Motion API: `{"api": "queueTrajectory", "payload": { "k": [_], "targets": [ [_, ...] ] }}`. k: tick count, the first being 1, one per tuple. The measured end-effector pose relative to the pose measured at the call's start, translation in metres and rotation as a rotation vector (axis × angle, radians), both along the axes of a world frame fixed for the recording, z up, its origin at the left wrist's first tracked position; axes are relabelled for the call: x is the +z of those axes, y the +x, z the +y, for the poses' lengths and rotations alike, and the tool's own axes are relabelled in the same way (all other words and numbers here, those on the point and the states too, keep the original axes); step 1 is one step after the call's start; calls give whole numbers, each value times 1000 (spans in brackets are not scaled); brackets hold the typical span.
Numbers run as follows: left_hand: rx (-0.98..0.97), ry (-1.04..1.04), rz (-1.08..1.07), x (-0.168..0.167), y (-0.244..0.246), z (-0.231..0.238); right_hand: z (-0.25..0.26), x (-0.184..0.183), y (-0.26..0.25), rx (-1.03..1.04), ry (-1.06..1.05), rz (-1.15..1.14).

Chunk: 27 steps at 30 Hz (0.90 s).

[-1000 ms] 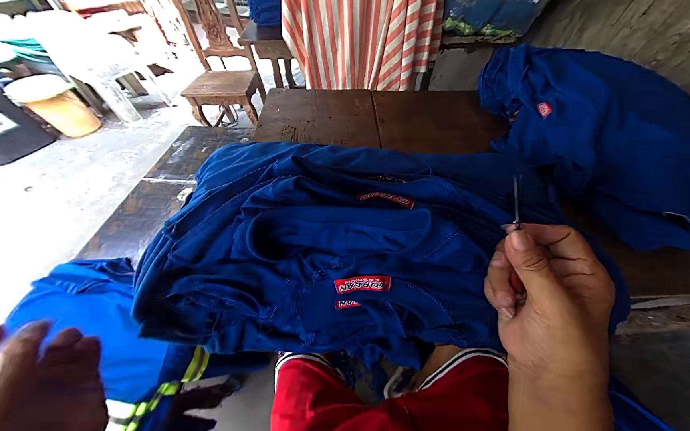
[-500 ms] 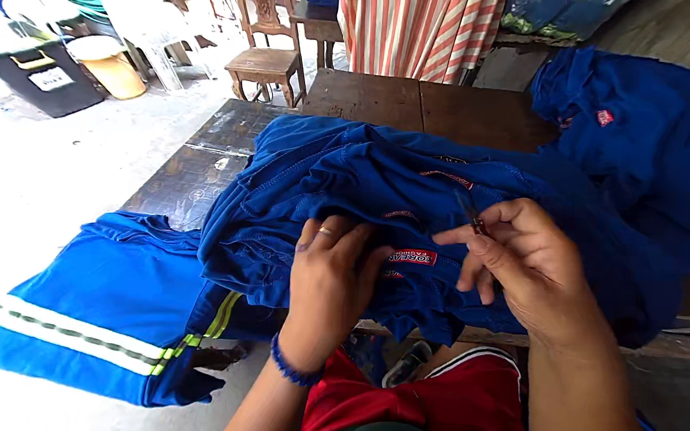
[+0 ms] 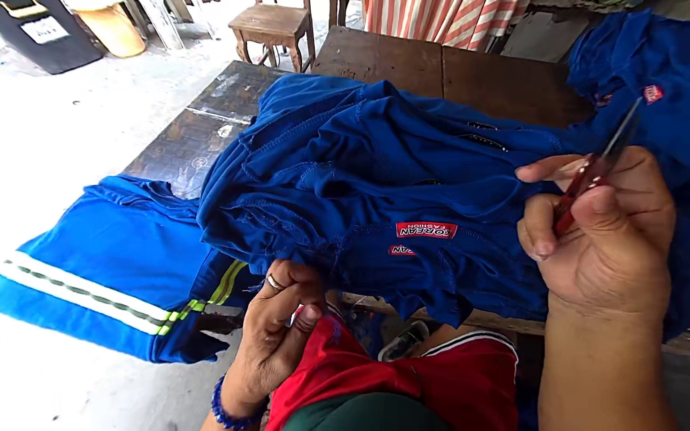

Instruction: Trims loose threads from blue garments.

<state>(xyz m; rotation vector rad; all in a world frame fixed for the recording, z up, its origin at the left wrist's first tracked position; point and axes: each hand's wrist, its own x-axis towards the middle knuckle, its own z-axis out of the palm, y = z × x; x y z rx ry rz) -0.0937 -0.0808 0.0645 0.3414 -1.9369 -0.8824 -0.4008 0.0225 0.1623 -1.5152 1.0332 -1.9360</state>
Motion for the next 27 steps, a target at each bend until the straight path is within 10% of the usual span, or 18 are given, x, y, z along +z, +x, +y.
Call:
{"api": "queueTrajectory", "payload": {
  "k": [17,27],
  "targets": [
    [471,-291,-23,25,-141,29,-8,4,4,68,30,31],
    [157,-58,194,20,-123,28,2,-6,7,-48,15,177]
  ]
}}
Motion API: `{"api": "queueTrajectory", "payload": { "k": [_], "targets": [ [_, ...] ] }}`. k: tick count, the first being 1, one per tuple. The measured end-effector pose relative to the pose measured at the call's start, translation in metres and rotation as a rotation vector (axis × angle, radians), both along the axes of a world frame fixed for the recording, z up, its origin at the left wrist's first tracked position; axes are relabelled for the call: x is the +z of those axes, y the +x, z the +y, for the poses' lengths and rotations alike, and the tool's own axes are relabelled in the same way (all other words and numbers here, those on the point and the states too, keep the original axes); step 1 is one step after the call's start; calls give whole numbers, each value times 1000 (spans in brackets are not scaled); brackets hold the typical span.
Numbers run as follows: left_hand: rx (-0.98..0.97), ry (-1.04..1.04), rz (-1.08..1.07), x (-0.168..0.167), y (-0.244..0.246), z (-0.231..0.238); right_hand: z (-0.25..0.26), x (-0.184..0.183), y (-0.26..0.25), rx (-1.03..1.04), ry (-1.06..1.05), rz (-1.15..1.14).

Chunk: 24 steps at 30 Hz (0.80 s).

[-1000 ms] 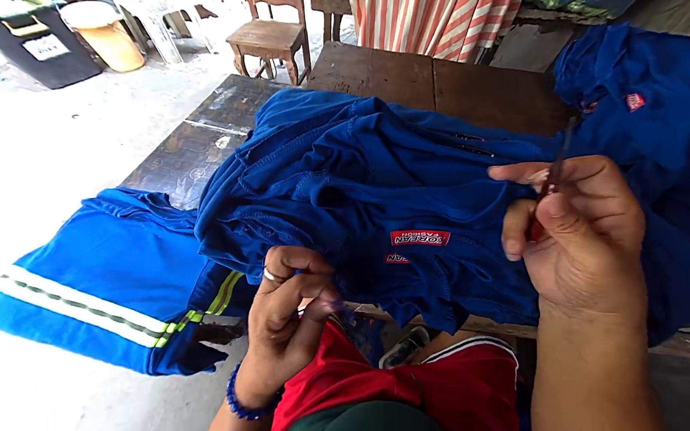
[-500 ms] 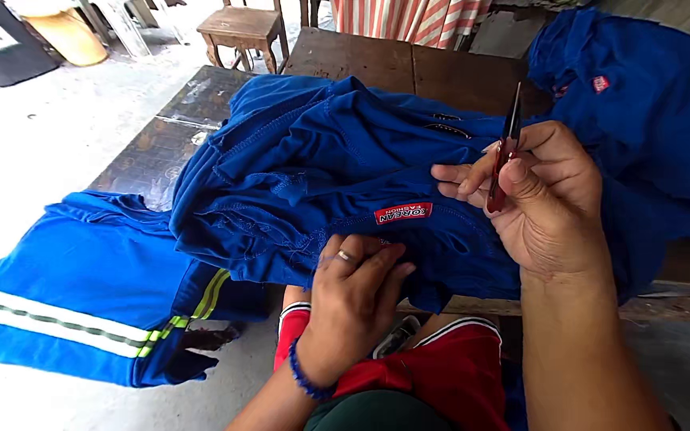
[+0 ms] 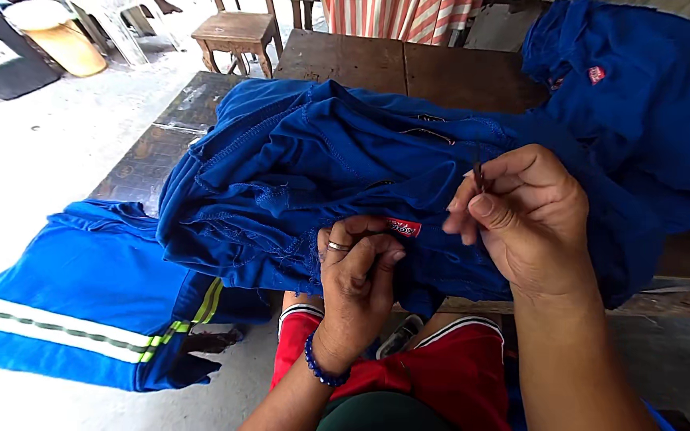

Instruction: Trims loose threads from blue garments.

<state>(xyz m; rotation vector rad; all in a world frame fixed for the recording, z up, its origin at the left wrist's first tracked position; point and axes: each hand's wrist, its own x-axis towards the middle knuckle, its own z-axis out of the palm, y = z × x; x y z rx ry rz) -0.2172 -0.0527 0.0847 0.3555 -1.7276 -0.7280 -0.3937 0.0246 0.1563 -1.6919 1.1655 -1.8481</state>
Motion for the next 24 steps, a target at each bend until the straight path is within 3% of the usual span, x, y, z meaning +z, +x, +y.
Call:
{"api": "queueTrajectory", "payload": {
  "k": [7,12,14,19,24],
  "targets": [
    [-11,11,-58,0,6,6,41,-9,13,-308,63,410],
    [-2,36,-40,-2,5,9,52,-21,25,-453,109,569],
    [11,34,-40,-2,4,8,49,-23,25,-441,84,525],
    [107,-2,-128,2,3,6,35,-11,16,-171,42,200],
    [187,-108,-260,7,1,4,16,-1,8,-150,15,116]
  ]
}}
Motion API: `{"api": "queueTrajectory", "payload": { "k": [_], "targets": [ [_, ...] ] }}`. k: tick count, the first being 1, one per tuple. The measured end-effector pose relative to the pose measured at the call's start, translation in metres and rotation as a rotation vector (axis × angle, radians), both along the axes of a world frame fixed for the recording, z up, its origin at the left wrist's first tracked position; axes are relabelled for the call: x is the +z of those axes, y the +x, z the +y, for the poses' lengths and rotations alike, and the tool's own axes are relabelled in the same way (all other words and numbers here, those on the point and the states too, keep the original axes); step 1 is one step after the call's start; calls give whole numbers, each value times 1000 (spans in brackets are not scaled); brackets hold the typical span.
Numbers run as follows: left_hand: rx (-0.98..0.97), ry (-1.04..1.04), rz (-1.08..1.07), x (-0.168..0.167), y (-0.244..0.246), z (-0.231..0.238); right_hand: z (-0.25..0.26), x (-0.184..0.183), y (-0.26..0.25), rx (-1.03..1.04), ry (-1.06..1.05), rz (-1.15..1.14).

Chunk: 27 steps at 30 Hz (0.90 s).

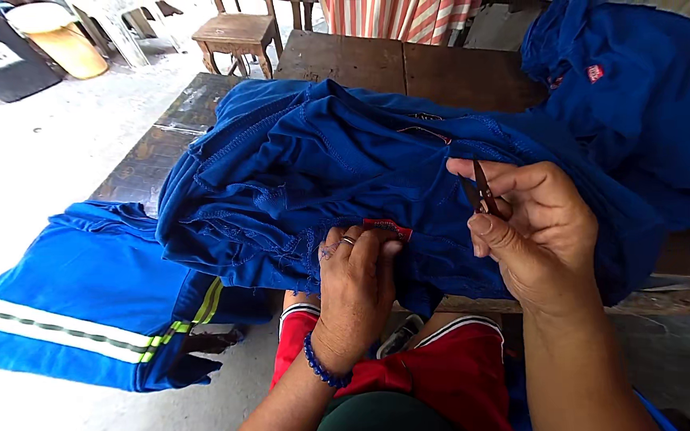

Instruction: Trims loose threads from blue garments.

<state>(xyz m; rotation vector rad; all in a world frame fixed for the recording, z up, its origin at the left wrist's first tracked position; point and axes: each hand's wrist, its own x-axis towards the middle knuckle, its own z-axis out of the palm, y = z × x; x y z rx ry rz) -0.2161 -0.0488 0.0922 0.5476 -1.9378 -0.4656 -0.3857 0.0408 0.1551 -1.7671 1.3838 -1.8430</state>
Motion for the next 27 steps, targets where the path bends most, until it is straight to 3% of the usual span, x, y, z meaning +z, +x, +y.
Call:
{"api": "queueTrajectory", "payload": {
  "k": [12,18,27],
  "targets": [
    [-70,2,118,-5,10,5,17,-1,-5,1,102,351],
    [-116,11,174,-8,13,4,26,-4,-2,-147,205,571],
    [-174,29,225,-8,11,5,20,-13,13,-307,104,666]
  ]
}}
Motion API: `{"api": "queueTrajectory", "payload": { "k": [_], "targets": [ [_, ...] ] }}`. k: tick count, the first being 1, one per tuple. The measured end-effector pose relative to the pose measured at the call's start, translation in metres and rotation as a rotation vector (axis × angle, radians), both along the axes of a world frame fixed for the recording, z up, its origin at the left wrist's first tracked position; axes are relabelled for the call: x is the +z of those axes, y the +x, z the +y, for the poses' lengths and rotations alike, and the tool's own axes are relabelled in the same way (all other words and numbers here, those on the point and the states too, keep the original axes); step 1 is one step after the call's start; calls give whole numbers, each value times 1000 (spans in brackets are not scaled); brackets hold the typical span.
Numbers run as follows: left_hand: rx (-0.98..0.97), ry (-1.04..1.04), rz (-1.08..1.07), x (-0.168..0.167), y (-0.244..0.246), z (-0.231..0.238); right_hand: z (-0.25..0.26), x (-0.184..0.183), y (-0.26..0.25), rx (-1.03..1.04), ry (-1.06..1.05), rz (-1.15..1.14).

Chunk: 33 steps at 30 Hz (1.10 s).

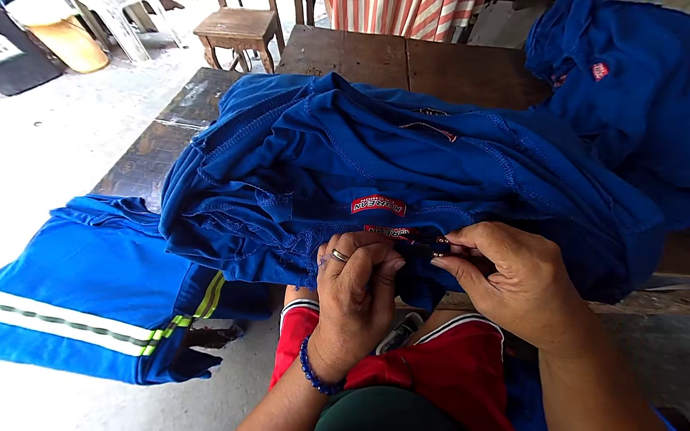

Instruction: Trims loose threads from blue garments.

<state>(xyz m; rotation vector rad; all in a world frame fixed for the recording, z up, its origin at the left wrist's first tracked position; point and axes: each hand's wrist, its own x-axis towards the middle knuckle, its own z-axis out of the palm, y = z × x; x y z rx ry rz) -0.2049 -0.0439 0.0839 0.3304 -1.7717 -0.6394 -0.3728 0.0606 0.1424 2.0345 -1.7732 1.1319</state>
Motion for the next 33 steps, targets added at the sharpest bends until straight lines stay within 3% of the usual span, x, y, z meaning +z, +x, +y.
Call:
{"api": "queueTrajectory", "payload": {
  "k": [4,9,20,29,33],
  "targets": [
    [-5,15,3,0,0,0,0,-4,0,48,-14,-73],
    [-10,13,-6,-1,-2,0,0,-5,11,-92,-26,-12],
    [1,25,62,-7,0,1,2,-8,6,6,-61,1],
    [0,29,81,-7,-1,0,-3,-10,12,-45,-103,65],
    [82,57,189,-14,6,-1,-2,-10,10,-5,-94,-84]
  ]
}}
